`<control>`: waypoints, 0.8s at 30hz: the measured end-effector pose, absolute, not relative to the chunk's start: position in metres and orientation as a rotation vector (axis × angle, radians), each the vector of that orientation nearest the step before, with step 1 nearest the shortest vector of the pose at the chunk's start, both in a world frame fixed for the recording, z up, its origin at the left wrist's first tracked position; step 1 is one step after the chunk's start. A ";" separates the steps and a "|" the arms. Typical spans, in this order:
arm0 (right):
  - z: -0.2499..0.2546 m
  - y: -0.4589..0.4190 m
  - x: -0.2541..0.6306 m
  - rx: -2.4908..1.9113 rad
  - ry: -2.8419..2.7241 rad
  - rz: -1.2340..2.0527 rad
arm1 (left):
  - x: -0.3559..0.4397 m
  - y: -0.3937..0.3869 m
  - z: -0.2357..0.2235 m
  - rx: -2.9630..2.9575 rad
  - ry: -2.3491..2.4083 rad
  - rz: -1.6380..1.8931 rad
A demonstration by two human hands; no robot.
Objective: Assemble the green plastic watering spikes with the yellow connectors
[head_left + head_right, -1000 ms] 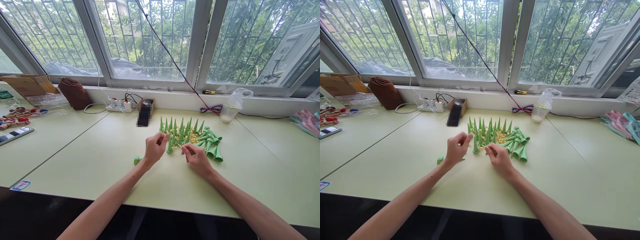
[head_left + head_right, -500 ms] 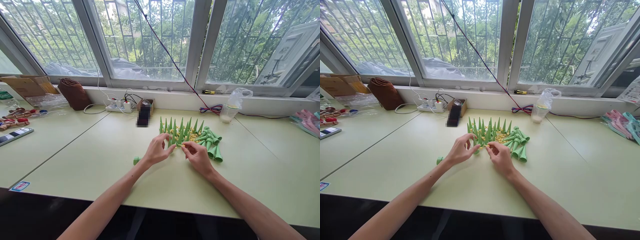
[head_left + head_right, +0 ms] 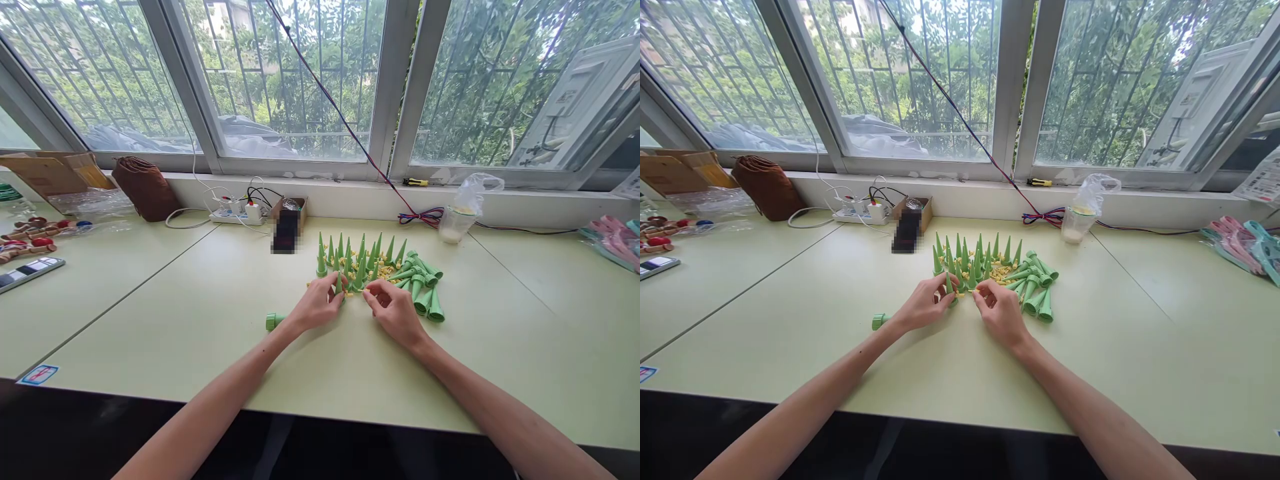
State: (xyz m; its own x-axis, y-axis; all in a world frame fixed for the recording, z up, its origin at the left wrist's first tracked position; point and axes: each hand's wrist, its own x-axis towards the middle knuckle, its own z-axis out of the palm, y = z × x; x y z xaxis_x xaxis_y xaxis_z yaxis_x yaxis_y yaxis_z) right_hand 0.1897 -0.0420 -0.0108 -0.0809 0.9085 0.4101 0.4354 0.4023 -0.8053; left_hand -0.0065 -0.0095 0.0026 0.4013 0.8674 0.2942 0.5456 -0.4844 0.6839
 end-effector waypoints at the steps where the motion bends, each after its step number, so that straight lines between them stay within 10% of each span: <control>1: -0.011 -0.042 0.190 -1.199 -1.700 0.605 | -0.006 -0.009 0.002 2.169 1.200 0.880; 24: -0.010 -0.043 0.190 -1.188 -1.778 0.592 | 0.000 -0.013 0.007 2.003 1.155 0.925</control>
